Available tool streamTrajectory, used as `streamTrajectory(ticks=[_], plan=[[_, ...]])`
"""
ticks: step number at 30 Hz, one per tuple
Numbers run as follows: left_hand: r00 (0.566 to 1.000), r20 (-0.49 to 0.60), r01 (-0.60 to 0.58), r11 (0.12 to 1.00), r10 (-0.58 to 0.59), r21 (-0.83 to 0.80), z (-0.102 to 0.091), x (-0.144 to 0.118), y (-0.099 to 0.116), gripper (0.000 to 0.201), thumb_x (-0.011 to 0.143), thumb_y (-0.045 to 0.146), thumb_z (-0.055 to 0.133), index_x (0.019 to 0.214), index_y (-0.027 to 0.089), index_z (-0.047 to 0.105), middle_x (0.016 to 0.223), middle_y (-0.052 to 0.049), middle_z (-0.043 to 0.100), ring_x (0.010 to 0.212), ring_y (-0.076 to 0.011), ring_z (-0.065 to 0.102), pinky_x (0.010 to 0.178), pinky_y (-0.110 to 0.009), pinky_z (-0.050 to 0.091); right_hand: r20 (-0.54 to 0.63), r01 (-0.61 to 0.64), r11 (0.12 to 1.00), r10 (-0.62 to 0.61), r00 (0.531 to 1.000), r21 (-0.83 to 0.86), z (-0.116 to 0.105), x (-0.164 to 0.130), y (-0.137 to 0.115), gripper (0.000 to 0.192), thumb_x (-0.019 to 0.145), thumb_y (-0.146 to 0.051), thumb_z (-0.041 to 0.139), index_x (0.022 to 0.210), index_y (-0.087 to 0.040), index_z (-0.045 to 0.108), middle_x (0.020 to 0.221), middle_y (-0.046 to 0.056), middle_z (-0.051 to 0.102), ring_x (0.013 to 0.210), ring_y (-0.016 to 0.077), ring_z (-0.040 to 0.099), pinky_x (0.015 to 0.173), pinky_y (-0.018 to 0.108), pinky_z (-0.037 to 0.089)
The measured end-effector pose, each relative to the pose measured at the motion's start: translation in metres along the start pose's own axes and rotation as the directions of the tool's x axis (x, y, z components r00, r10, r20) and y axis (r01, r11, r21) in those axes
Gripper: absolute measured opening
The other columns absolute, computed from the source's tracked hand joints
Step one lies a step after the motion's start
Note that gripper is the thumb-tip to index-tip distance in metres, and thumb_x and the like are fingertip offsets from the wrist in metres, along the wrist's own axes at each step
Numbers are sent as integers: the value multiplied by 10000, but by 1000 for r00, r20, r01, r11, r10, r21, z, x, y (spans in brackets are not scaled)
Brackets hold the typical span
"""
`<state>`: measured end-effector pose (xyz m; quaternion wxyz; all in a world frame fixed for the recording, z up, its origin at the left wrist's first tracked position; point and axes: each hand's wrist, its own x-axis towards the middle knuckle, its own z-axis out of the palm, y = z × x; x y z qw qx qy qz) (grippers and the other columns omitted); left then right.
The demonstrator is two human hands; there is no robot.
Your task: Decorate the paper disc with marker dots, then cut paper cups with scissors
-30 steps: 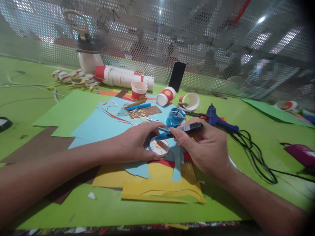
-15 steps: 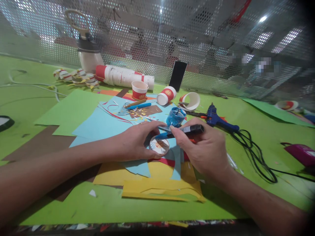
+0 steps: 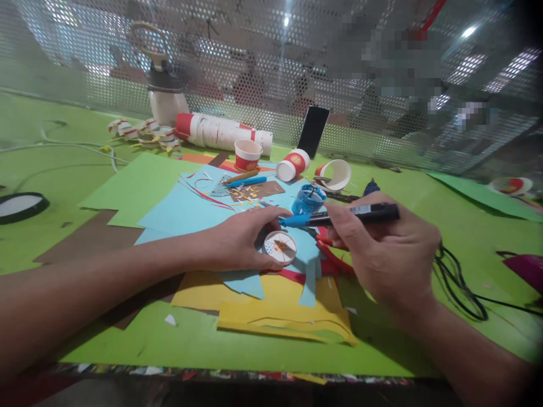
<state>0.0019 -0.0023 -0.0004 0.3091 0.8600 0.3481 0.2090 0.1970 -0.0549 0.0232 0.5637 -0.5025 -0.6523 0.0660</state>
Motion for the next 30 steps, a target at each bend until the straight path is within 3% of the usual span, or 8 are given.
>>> streamTrajectory(ticks=[5, 11, 16, 30], plan=[[1000, -4, 3, 1000, -3, 14, 1, 1, -1, 739, 713, 425, 739, 1349, 188, 446, 1212, -86, 616, 1053, -242, 596, 889, -345, 486, 16, 22, 999, -21, 1000, -30, -1, 4, 1, 261, 808, -344, 701, 606, -227, 586, 521, -28, 582, 469, 128, 534, 455, 272, 419], [1000, -7, -10, 1000, 10, 15, 2, -1, -4, 737, 717, 402, 736, 1357, 185, 442, 1155, -75, 624, 1000, -222, 601, 858, -331, 484, 86, 83, 996, -84, 993, 18, 2, 5, 5, 78, 804, -251, 697, 731, -228, 684, 608, -33, 655, 490, 116, 572, 476, 246, 462], [1000, 3, 4, 1000, -4, 11, 1, 1, -2, 750, 700, 413, 746, 1350, 181, 451, 1125, -74, 627, 976, -229, 598, 832, -341, 486, 154, 54, 999, -54, 987, 3, 2, 4, 6, 119, 806, -284, 695, 713, -212, 697, 537, -45, 606, 460, 100, 529, 443, 218, 447], [1000, 7, 10, 1000, -10, 14, 2, 2, -3, 724, 694, 369, 749, 1334, 194, 457, 1190, -88, 611, 1018, -239, 587, 865, -361, 479, 176, 42, 998, -33, 984, -50, 6, 4, 10, 124, 801, -290, 699, 733, -188, 711, 559, -28, 645, 488, 104, 559, 462, 205, 462]])
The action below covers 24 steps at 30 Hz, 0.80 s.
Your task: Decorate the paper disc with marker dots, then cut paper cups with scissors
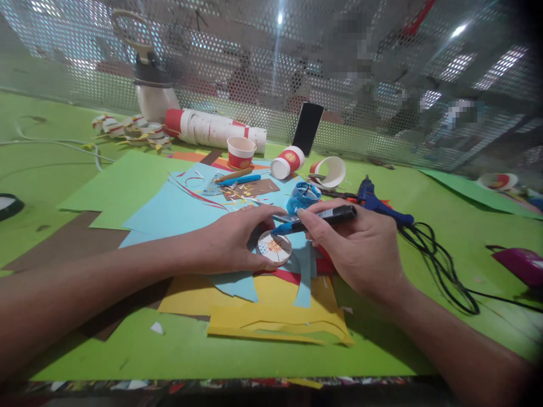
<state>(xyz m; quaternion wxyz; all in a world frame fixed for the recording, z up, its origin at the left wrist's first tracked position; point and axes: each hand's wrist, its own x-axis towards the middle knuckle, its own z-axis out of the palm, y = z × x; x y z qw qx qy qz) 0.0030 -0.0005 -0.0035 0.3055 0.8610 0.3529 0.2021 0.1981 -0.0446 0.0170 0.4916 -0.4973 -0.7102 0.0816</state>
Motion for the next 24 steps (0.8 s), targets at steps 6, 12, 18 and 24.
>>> streamTrajectory(ticks=[6, 12, 18, 24], plan=[[1000, -2, 1, 1000, -1, -9, 0, 0, 1, 700, 700, 368, 739, 1324, 208, 466, 1188, -82, 610, 1002, -231, 590, 849, -350, 482, 6, -8, 1000, 8, 1000, -10, 0, 0, -1, 135, 799, -289, 695, 722, -179, 705, 535, -29, 632, 469, 100, 535, 451, 203, 450], [1000, -8, -24, 1000, 24, -14, -1, 0, 1, 670, 702, 372, 749, 1293, 198, 486, 1131, -64, 632, 979, -219, 596, 834, -334, 482, 27, 32, 998, -31, 999, -54, 0, 0, -3, 141, 802, -277, 688, 716, -165, 704, 524, -24, 617, 470, 98, 507, 446, 203, 420], [1000, -9, -15, 1000, 15, -26, -1, 0, 3, 696, 708, 357, 729, 1325, 173, 464, 1114, -78, 631, 972, -225, 601, 830, -346, 487, 18, 56, 997, -55, 998, -48, 2, -3, -1, 189, 804, -304, 704, 678, -166, 673, 512, -36, 584, 473, 88, 479, 459, 203, 399], [1000, -8, 5, 1000, -5, -13, -1, -1, 4, 729, 693, 331, 731, 1343, 168, 446, 1176, -92, 624, 1041, -244, 595, 884, -358, 480, 46, 140, 988, -137, 989, -65, 2, -4, -3, 231, 800, -325, 712, 649, -170, 632, 548, -22, 607, 500, 98, 505, 472, 219, 391]])
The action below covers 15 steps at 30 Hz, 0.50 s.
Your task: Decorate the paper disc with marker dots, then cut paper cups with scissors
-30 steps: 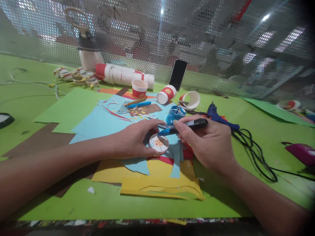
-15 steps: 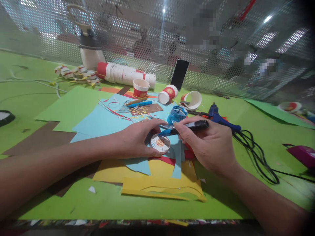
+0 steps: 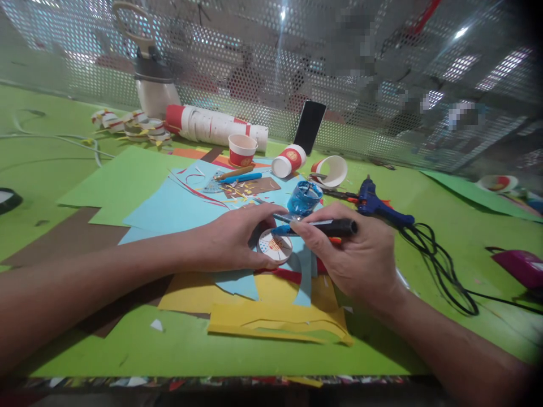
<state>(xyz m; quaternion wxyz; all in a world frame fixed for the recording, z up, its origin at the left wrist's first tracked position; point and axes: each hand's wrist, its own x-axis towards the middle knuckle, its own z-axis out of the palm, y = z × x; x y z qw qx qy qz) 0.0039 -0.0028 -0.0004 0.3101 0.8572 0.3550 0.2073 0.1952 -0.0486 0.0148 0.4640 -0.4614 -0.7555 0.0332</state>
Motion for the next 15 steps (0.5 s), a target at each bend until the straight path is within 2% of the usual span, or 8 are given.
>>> streamTrajectory(ticks=[6, 12, 15], plan=[[1000, 2, 7, 1000, -7, 8, -1, 0, 1, 697, 694, 329, 731, 1322, 204, 455, 1171, -78, 631, 1041, -237, 598, 887, -354, 480, 32, 2, 1000, -2, 999, -8, -3, -1, 0, 189, 816, -312, 693, 687, -188, 632, 573, -21, 630, 524, 114, 556, 488, 231, 421], [1000, 1, -2, 1000, 2, 6, 0, 0, 0, 729, 704, 395, 738, 1343, 188, 452, 1163, -84, 631, 1010, -238, 606, 858, -347, 488, -166, -111, 988, 128, 978, 107, -10, 0, -4, 206, 839, -373, 678, 716, -213, 642, 564, -30, 596, 475, 116, 545, 469, 256, 456], [1000, -6, -10, 1000, 10, 21, 0, 0, -2, 727, 707, 417, 733, 1338, 189, 454, 1158, -81, 635, 1013, -239, 608, 857, -340, 488, -152, -132, 982, 152, 977, 136, -11, 2, -4, 230, 843, -395, 672, 705, -215, 637, 547, -32, 592, 465, 117, 553, 461, 258, 461]])
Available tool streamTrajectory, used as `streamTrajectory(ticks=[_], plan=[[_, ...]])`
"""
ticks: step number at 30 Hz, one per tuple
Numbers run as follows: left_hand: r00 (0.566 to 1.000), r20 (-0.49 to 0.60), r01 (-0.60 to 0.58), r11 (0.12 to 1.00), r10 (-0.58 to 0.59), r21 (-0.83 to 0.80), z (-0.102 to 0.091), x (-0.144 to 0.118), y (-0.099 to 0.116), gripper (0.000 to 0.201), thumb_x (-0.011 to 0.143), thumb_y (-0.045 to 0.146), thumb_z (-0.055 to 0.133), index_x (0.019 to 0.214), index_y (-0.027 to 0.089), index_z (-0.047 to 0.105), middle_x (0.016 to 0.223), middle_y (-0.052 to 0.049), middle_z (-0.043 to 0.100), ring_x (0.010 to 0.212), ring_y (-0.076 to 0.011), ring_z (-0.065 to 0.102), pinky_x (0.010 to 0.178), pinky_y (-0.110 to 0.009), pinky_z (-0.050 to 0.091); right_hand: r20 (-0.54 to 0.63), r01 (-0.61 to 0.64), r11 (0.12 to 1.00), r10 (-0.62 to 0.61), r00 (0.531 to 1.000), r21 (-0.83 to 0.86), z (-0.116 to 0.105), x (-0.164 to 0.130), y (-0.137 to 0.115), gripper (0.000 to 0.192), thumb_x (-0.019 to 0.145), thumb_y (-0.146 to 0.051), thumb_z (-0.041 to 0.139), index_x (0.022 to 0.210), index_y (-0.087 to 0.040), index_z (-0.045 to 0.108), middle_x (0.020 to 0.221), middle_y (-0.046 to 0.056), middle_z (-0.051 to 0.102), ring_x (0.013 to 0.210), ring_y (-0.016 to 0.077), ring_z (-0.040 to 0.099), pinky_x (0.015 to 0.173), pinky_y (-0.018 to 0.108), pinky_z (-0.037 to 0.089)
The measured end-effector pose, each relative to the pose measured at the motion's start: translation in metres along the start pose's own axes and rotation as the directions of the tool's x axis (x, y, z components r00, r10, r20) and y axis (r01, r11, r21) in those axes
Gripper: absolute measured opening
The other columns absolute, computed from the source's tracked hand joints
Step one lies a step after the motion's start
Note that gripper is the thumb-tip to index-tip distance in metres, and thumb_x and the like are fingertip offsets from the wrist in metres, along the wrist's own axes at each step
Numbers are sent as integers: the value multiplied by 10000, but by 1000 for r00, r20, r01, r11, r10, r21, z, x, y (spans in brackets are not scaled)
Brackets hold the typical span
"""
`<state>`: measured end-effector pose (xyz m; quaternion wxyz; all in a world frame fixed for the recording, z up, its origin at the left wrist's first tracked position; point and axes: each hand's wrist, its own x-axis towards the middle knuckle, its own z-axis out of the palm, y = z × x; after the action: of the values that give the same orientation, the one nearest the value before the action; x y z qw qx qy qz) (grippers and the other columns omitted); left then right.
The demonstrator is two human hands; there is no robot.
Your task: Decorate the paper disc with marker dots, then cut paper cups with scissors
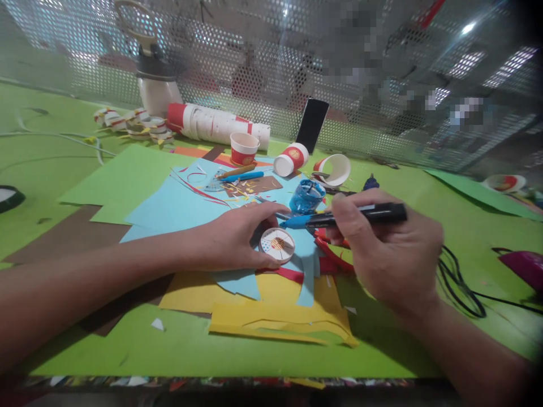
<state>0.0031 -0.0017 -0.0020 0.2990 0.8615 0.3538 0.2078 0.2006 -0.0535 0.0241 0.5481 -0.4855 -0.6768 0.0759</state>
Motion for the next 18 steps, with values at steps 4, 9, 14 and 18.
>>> streamTrajectory(ticks=[4, 9, 14, 18], plan=[[1000, 7, -2, 1000, 2, 17, 0, 0, -1, 709, 723, 425, 723, 1336, 193, 453, 1163, -76, 631, 1009, -232, 605, 851, -330, 483, 96, -23, 1000, 22, 995, 5, 0, 2, 1, 235, 869, -392, 641, 720, -210, 644, 534, -36, 605, 457, 102, 550, 468, 243, 459], [1000, 8, -9, 1000, 9, 11, -1, 0, 2, 669, 721, 428, 728, 1301, 203, 482, 1123, -63, 635, 945, -220, 601, 812, -323, 479, 182, -42, 997, 31, 983, 57, -1, 1, -1, 171, 859, -364, 656, 784, -213, 687, 578, -33, 621, 487, 104, 564, 464, 235, 467], [1000, 17, -12, 1000, 12, -4, -1, 0, 3, 620, 745, 423, 706, 1279, 199, 486, 983, -29, 632, 821, -178, 585, 727, -288, 467, 235, -67, 995, 47, 971, 80, 0, 1, 0, 176, 847, -351, 665, 749, -206, 685, 556, -38, 603, 455, 93, 529, 446, 230, 468], [1000, 14, -27, 1000, 26, 15, -1, 1, 1, 625, 723, 397, 724, 1269, 198, 495, 988, -32, 627, 819, -180, 580, 717, -289, 459, 239, -71, 994, 50, 970, 81, 3, 1, 0, 161, 847, -317, 663, 739, -199, 679, 560, -42, 608, 445, 85, 531, 459, 223, 487]])
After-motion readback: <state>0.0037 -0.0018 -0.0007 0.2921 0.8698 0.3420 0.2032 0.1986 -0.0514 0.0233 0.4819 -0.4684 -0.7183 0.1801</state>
